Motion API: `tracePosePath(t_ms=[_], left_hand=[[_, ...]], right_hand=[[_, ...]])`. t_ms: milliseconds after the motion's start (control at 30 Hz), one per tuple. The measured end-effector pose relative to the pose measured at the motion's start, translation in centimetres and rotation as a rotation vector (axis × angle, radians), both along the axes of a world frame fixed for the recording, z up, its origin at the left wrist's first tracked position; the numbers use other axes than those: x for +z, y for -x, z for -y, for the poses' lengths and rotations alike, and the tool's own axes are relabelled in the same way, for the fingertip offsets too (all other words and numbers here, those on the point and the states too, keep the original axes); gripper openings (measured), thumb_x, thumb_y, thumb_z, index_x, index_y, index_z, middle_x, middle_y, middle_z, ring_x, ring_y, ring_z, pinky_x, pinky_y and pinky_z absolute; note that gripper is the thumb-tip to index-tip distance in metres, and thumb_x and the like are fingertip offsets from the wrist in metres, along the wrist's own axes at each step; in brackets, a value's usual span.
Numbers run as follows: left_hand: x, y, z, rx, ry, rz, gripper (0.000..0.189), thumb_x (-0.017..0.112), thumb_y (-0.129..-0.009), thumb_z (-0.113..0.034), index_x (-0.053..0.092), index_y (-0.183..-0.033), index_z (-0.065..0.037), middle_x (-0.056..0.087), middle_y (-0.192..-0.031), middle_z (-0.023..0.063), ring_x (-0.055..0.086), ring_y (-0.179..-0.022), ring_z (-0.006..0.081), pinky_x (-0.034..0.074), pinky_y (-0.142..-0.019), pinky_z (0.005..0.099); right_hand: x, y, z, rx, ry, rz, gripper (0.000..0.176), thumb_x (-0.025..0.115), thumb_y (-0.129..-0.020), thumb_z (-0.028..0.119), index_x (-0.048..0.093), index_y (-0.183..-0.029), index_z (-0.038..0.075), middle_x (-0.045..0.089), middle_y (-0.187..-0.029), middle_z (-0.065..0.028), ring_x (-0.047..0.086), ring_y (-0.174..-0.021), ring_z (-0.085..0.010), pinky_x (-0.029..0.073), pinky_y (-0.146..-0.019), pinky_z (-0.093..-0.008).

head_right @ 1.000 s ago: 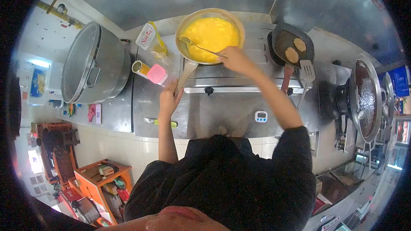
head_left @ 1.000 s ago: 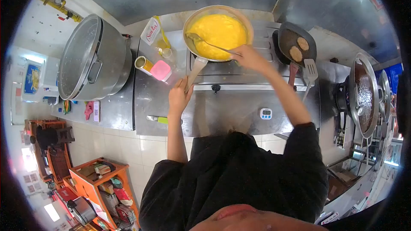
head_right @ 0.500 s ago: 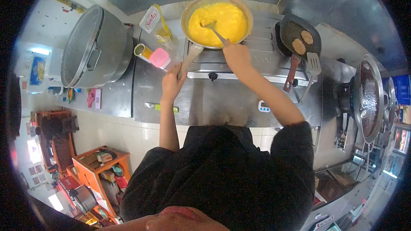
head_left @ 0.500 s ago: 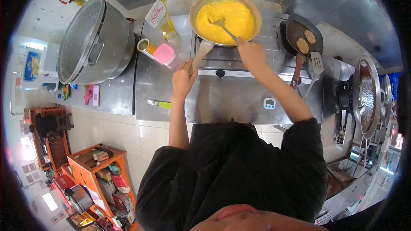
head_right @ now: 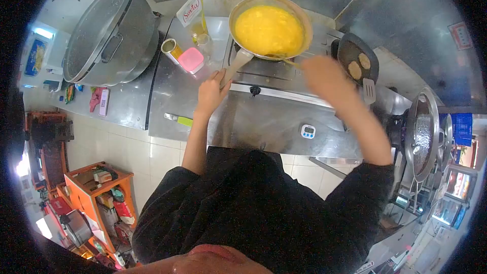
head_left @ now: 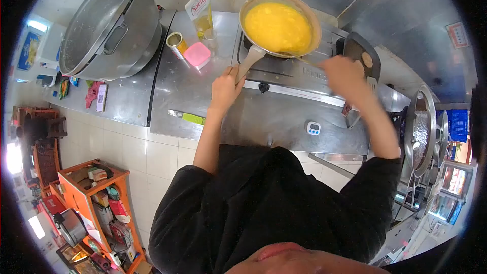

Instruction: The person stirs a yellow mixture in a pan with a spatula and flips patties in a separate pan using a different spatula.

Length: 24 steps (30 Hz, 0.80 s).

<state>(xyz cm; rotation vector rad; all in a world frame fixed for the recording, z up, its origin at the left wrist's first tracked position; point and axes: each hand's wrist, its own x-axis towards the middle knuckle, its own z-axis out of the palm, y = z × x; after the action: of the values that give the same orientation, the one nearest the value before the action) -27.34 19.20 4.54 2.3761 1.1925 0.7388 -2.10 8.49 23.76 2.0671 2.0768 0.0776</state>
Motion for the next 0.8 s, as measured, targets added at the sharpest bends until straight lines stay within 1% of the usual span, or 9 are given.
tracePosePath(t_ms=[33, 100, 233, 400, 500, 533, 567, 767, 800], left_hand=[[-0.1, 0.0, 0.0, 0.004, 0.000, 0.012, 0.039, 0.062, -0.082, -0.024, 0.056, -0.113, -0.001, 0.061, -0.094, 0.0152, 0.062, -0.073, 0.0353, 0.051, -0.064, 0.0429], [-0.3, 0.3, -0.1, -0.009, 0.011, 0.021, 0.039, 0.062, -0.082, -0.024, 0.056, -0.113, -0.001, 0.061, -0.097, 0.0157, 0.063, -0.075, 0.0346, 0.051, -0.065, 0.0428], [-0.3, 0.6, -0.2, 0.002, 0.017, 0.024, 0.038, 0.061, -0.082, -0.023, 0.056, -0.113, 0.000, 0.060, -0.100, 0.0166, 0.063, -0.075, 0.0346, 0.051, -0.065, 0.0427], [-1.3, 0.5, -0.3, -0.002, 0.032, 0.046, 0.036, 0.062, -0.080, -0.020, 0.057, -0.108, 0.000, 0.063, -0.090, 0.0174, 0.064, -0.070, 0.0340, 0.051, -0.062, 0.0431], [-1.2, 0.6, -0.5, -0.006, 0.028, -0.039, 0.033, 0.062, -0.079, -0.021, 0.056, -0.104, -0.001, 0.063, -0.088, 0.0159, 0.063, -0.066, 0.0329, 0.052, -0.058, 0.0416], [-1.7, 0.5, -0.3, 0.026, -0.013, 0.048, 0.032, 0.062, -0.079, -0.022, 0.056, -0.103, -0.001, 0.062, -0.087, 0.0151, 0.063, -0.065, 0.0327, 0.051, -0.057, 0.0414], [-2.1, 0.6, -0.3, 0.044, -0.058, 0.136, 0.031, 0.062, -0.079, -0.023, 0.056, -0.102, -0.002, 0.062, -0.087, 0.0144, 0.063, -0.064, 0.0325, 0.051, -0.056, 0.0412], [-1.6, 0.4, -0.1, 0.068, 0.071, 0.039, 0.036, 0.063, -0.079, -0.025, 0.055, -0.107, -0.003, 0.060, -0.089, 0.0121, 0.063, -0.070, 0.0332, 0.051, -0.060, 0.0426], [-1.3, 0.3, 0.2, 0.046, 0.053, 0.044, 0.036, 0.063, -0.079, -0.025, 0.055, -0.107, -0.003, 0.060, -0.089, 0.0121, 0.063, -0.070, 0.0332, 0.051, -0.060, 0.0426]], right_hand=[[-3.8, 1.3, -0.9, -0.092, 0.022, 0.057, 0.015, 0.055, -0.078, 0.010, 0.067, -0.082, 0.001, 0.065, -0.081, -0.0172, 0.066, -0.076, -0.0319, 0.054, -0.063, -0.0407], [-6.5, 6.2, -2.3, -0.165, -0.112, 0.040, 0.015, 0.054, -0.080, 0.010, 0.067, -0.081, 0.002, 0.065, -0.077, -0.0149, 0.066, -0.074, -0.0308, 0.053, -0.061, -0.0400], [-12.3, 6.7, -8.0, -0.310, -0.334, -0.045, 0.015, 0.054, -0.081, 0.012, 0.066, -0.079, 0.003, 0.064, -0.077, -0.0141, 0.066, -0.070, -0.0297, 0.052, -0.059, -0.0400], [-17.2, 1.8, -11.9, -0.017, -0.548, 0.103, 0.014, 0.052, -0.082, 0.011, 0.064, -0.081, 0.003, 0.063, -0.075, -0.0154, 0.064, -0.072, -0.0301, 0.050, -0.063, -0.0431], [-14.8, 1.2, -10.5, 0.069, -0.408, 0.012, 0.024, 0.048, -0.085, 0.010, 0.064, -0.102, 0.003, 0.063, -0.077, -0.0182, 0.063, -0.074, -0.0323, 0.049, -0.067, -0.0451], [-11.5, 2.6, -9.1, 0.025, -0.249, 0.045, 0.031, 0.046, -0.086, 0.011, 0.061, -0.113, 0.006, 0.063, -0.077, -0.0183, 0.063, -0.073, -0.0324, 0.049, -0.066, -0.0454], [-12.0, 1.1, -8.7, 0.023, -0.139, 0.137, 0.036, 0.045, -0.088, 0.012, 0.057, -0.121, 0.011, 0.063, -0.076, -0.0177, 0.063, -0.073, -0.0330, 0.049, -0.064, -0.0448], [-3.1, -0.6, -3.2, 0.057, 0.039, 0.184, 0.032, 0.047, -0.087, 0.011, 0.063, -0.115, 0.012, 0.065, -0.083, -0.0196, 0.063, -0.079, -0.0357, 0.049, -0.069, -0.0429], [-2.1, -2.9, -3.2, 0.053, 0.045, -0.078, 0.029, 0.051, -0.085, 0.009, 0.065, -0.111, 0.011, 0.065, -0.087, -0.0201, 0.063, -0.082, -0.0356, 0.048, -0.072, -0.0422]])
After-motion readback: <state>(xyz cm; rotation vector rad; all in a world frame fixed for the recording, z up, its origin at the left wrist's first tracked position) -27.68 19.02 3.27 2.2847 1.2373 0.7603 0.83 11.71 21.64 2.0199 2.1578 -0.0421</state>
